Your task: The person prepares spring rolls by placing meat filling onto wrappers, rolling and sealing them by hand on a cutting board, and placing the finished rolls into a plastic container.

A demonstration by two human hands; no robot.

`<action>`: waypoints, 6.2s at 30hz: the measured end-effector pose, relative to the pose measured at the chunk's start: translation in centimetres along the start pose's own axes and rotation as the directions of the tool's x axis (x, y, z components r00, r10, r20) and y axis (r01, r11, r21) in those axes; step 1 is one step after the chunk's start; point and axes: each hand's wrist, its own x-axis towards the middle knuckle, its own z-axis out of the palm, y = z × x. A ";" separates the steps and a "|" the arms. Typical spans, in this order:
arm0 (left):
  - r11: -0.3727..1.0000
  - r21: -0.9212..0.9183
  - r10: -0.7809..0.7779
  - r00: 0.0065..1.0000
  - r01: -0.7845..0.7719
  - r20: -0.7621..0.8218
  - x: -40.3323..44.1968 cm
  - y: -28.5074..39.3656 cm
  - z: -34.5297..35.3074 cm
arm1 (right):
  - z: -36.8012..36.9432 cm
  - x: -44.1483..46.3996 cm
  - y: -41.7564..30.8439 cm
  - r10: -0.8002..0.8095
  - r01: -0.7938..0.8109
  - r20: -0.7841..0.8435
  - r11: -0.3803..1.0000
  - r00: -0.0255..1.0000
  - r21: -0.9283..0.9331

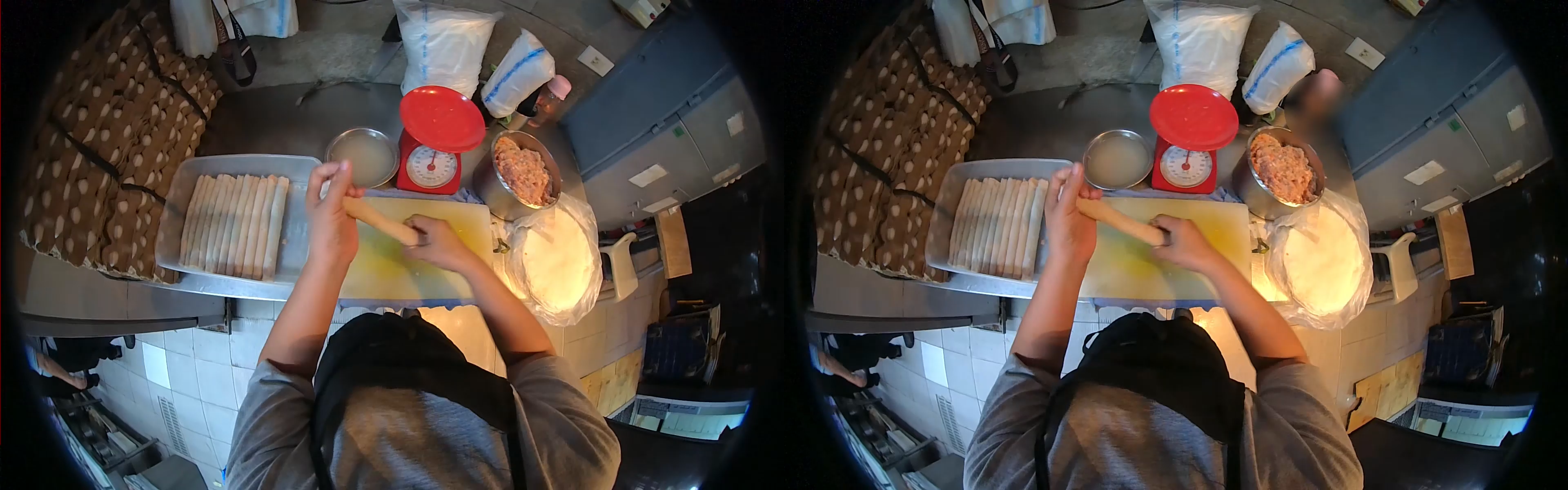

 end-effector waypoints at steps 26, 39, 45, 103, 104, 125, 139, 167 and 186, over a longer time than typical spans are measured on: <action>0.771 0.601 -0.125 0.876 -0.209 0.466 -3.3 -5.0 1.6 | -0.8 -5.7 -7.5 -0.691 0.276 -0.389 0.645 0.610 -0.712; 0.809 0.562 -0.169 0.848 -0.172 0.503 -3.9 -4.6 2.4 | -3.2 -5.0 -7.7 -0.692 0.473 -0.406 0.712 0.596 -0.519; 0.863 0.494 -0.158 0.874 -0.103 0.459 -4.2 -4.9 2.7 | -2.3 -6.6 -8.0 -0.719 0.416 -0.396 0.669 0.571 -0.616; 0.801 0.596 -0.491 0.633 0.059 0.599 -5.4 -1.1 4.4 | -5.8 -4.9 -8.1 -0.797 0.716 -0.215 0.602 0.564 -0.354; 0.807 0.588 -0.478 0.640 0.050 0.602 -5.5 -1.4 4.4 | -6.2 -4.7 -8.1 -0.807 0.716 -0.178 0.585 0.564 -0.381; 0.714 0.626 -0.025 0.881 -0.315 0.472 -5.2 -3.6 4.6 | -3.1 -6.7 -9.2 -0.382 0.432 -0.557 0.901 0.737 -0.046; 0.476 0.724 0.087 0.846 -0.500 0.527 -4.8 -3.7 4.5 | -3.3 -5.4 -9.1 -0.293 0.246 -0.568 0.956 0.769 -0.161; 0.595 0.691 0.094 0.889 -0.411 0.447 -2.6 -3.9 4.2 | -3.1 -3.7 -5.9 -0.167 0.428 -0.500 0.772 0.849 0.469; 0.868 0.484 -0.153 0.868 -0.110 0.472 -3.1 -0.1 0.8 | 5.8 -0.7 -1.6 -0.288 0.307 -0.454 0.951 0.843 -0.033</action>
